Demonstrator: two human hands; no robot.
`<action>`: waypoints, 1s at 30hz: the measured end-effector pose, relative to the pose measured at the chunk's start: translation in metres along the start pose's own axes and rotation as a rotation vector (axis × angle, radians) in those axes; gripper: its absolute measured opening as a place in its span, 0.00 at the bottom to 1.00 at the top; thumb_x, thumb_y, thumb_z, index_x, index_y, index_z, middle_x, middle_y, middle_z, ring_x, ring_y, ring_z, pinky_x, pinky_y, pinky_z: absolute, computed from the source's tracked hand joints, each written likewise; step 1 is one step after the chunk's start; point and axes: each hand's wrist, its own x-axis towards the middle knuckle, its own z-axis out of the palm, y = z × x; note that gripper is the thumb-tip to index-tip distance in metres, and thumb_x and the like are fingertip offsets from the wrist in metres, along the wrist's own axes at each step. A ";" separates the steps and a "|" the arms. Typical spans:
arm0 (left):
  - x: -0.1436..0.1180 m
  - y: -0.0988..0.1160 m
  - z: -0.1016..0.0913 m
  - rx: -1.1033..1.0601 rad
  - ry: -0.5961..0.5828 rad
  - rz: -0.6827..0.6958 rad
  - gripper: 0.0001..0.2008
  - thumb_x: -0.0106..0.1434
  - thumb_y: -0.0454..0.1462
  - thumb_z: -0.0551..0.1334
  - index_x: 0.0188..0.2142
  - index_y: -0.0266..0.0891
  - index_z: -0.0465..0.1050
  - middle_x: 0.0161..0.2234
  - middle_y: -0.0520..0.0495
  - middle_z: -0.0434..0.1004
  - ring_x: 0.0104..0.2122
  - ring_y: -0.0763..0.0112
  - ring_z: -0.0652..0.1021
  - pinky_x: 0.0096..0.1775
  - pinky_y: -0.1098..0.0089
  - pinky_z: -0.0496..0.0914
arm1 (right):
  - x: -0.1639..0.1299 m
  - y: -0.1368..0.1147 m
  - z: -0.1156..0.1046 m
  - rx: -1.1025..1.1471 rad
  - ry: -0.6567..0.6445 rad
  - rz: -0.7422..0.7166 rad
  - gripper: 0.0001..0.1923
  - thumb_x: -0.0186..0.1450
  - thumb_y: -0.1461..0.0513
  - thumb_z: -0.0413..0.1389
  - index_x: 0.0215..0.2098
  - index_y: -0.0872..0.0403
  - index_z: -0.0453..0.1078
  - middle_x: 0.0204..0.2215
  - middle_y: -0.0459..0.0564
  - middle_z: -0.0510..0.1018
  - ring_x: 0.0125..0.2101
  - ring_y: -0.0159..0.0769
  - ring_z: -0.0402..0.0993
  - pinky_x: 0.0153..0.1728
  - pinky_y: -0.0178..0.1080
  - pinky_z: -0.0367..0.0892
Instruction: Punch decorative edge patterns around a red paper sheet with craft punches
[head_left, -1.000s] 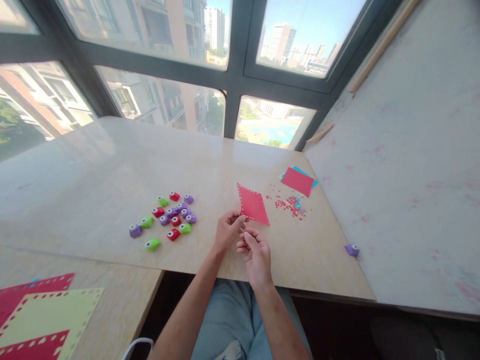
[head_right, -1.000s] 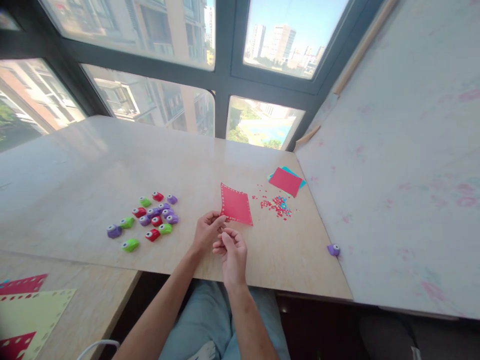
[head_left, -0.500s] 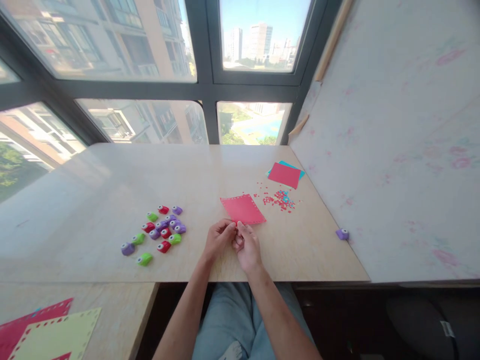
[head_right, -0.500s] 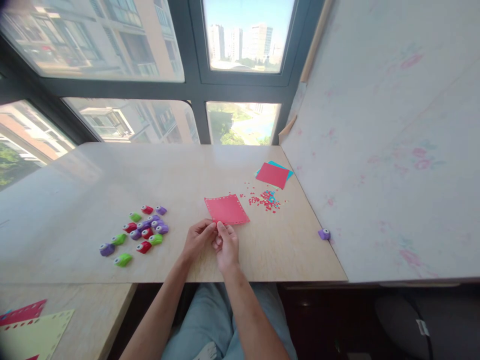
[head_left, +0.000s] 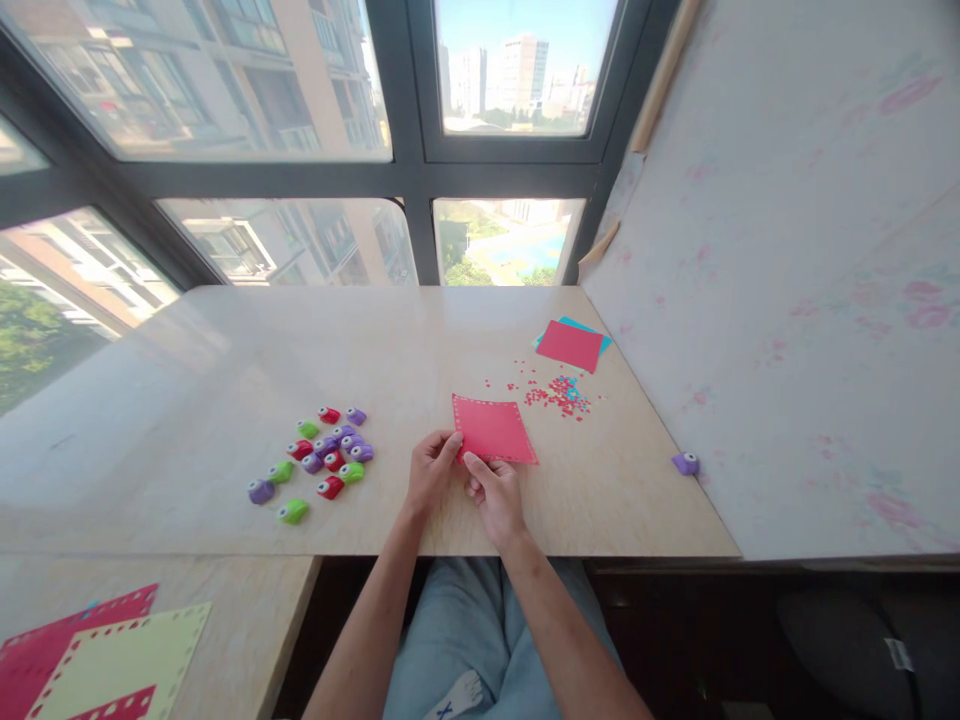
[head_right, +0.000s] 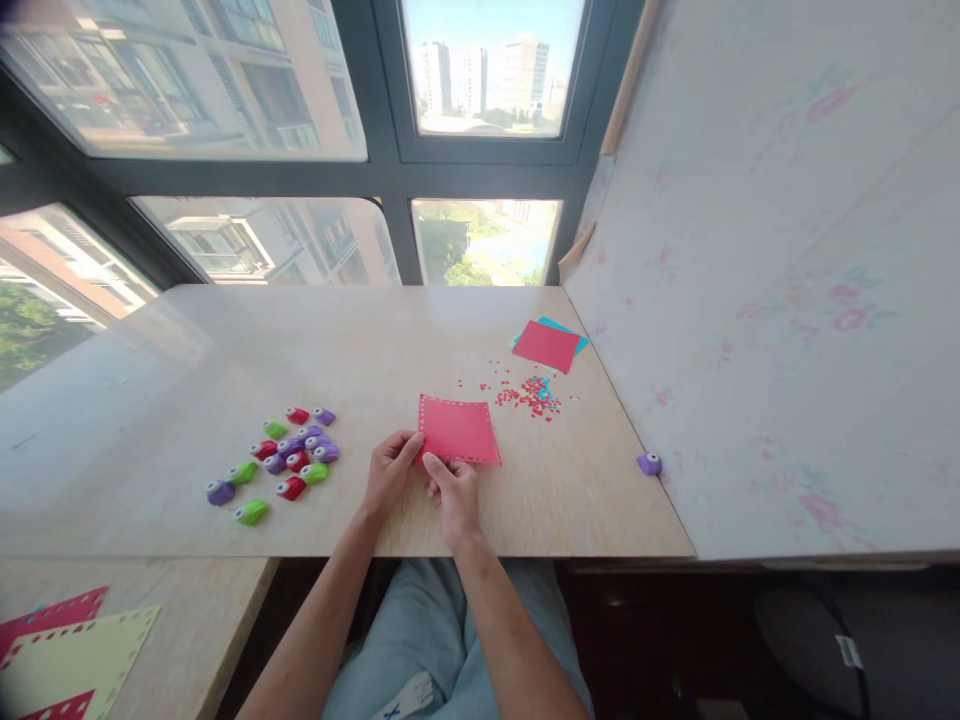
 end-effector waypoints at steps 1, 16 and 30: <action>0.000 0.000 0.000 -0.003 -0.010 -0.008 0.16 0.61 0.48 0.64 0.28 0.36 0.74 0.23 0.52 0.70 0.25 0.74 0.68 0.28 0.74 0.63 | 0.000 0.000 0.000 -0.027 -0.005 0.008 0.19 0.47 0.54 0.70 0.19 0.54 0.66 0.13 0.39 0.64 0.16 0.25 0.56 0.19 0.33 0.54; 0.008 -0.007 -0.014 -0.255 -0.089 -0.174 0.16 0.55 0.47 0.70 0.27 0.35 0.74 0.21 0.52 0.70 0.21 0.77 0.68 0.25 0.76 0.63 | 0.007 -0.011 -0.004 0.011 -0.024 0.090 0.18 0.45 0.57 0.72 0.24 0.55 0.68 0.15 0.38 0.68 0.15 0.24 0.59 0.16 0.30 0.57; 0.008 -0.004 -0.012 -0.271 -0.053 -0.154 0.16 0.53 0.46 0.70 0.26 0.35 0.74 0.19 0.53 0.68 0.19 0.79 0.65 0.24 0.76 0.59 | 0.033 -0.046 -0.041 0.069 0.063 -0.028 0.18 0.46 0.58 0.72 0.24 0.55 0.68 0.16 0.38 0.67 0.16 0.23 0.59 0.16 0.29 0.57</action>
